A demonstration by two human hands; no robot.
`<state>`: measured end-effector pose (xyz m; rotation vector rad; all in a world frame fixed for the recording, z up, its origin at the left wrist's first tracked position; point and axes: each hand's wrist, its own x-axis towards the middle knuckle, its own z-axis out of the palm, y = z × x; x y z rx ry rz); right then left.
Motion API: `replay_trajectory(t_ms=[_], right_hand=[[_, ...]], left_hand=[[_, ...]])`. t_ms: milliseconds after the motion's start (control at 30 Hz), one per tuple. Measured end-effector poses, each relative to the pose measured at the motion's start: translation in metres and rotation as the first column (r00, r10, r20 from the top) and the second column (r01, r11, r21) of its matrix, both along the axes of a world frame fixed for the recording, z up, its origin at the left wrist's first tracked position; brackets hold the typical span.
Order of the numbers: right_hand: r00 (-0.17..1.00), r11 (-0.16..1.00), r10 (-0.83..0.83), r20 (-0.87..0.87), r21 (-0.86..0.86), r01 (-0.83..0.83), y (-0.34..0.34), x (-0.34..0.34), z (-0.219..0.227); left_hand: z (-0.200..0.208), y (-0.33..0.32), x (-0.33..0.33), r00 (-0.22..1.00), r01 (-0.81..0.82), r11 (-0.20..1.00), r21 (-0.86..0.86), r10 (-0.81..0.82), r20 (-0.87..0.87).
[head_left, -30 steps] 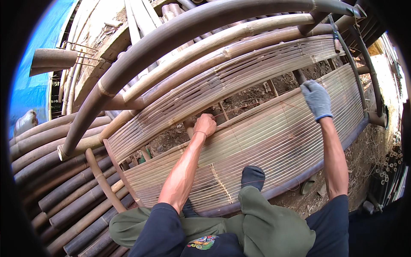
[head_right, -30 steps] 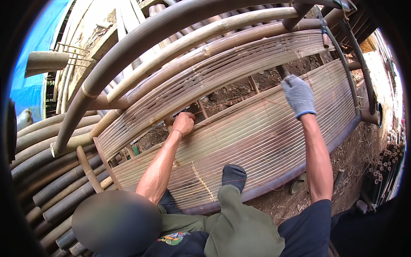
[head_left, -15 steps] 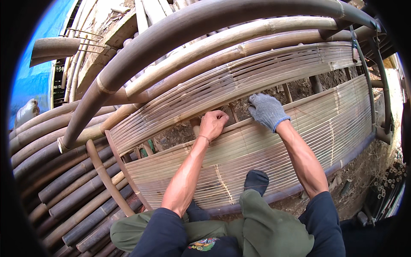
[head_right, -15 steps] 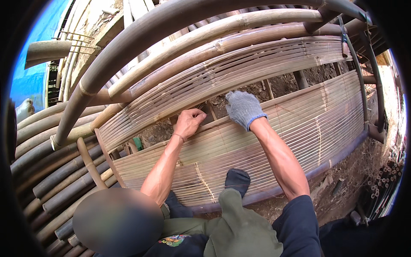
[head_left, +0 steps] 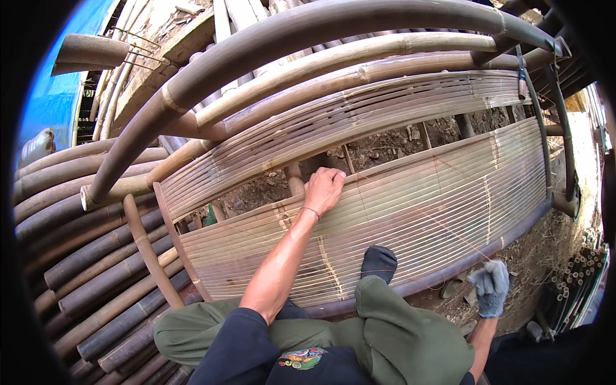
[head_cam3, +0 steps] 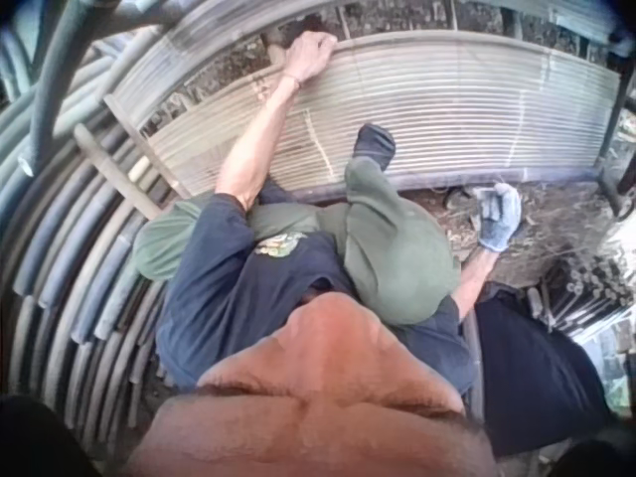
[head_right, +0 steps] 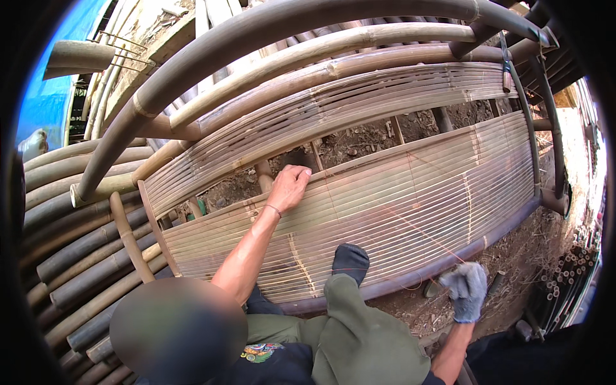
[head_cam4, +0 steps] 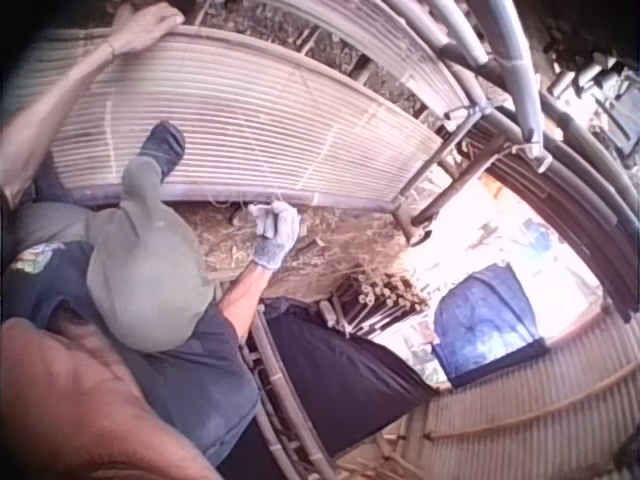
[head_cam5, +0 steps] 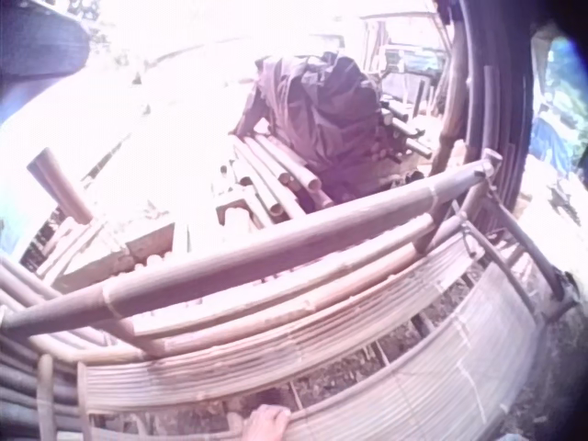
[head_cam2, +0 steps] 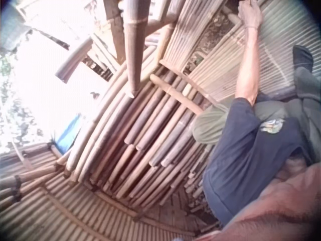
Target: The person weaves thin bamboo strips into a larger bamboo structure using both hands. They interlace the strips through a pre-existing frame, occasionally adjusting the position of the strips to ensure a tight weave.
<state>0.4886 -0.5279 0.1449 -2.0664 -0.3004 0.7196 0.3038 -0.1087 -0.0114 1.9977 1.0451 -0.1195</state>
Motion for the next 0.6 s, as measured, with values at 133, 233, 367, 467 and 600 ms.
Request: replay_trajectory(t_ms=[133, 233, 367, 467, 600], right_hand=[[0.954, 0.837, -0.181, -0.239, -0.547, 0.022, -0.140, 0.023, 0.009], [0.828, 0.083, 0.519, -0.212, -0.952, -0.295, -0.143, 0.021, -0.020], [0.759, 0.621, 0.562, 0.328, -0.774, -0.125, 0.049, -0.005, -0.052], [0.650, 0.770, 0.610, 0.453, -0.530, -0.354, 0.184, -0.029, -0.083], [0.549, 0.592, 0.777, 0.307, -0.652, -0.473, 0.279, -0.051, -0.112]], left_hand=[[-0.013, -0.018, 0.003, 0.999, 0.047, 0.998, 0.046, -0.048, 0.010], [-0.018, -0.025, -0.002, 0.999, -0.008, 0.999, 0.033, 0.006, 0.047], [-0.016, -0.020, 0.003, 1.000, -0.008, 1.000, -0.003, 0.008, -0.012], [-0.014, -0.018, 0.003, 0.995, 0.008, 0.999, -0.035, -0.011, -0.100], [-0.020, -0.023, 0.006, 0.997, 0.031, 0.999, 0.038, -0.028, -0.065]])
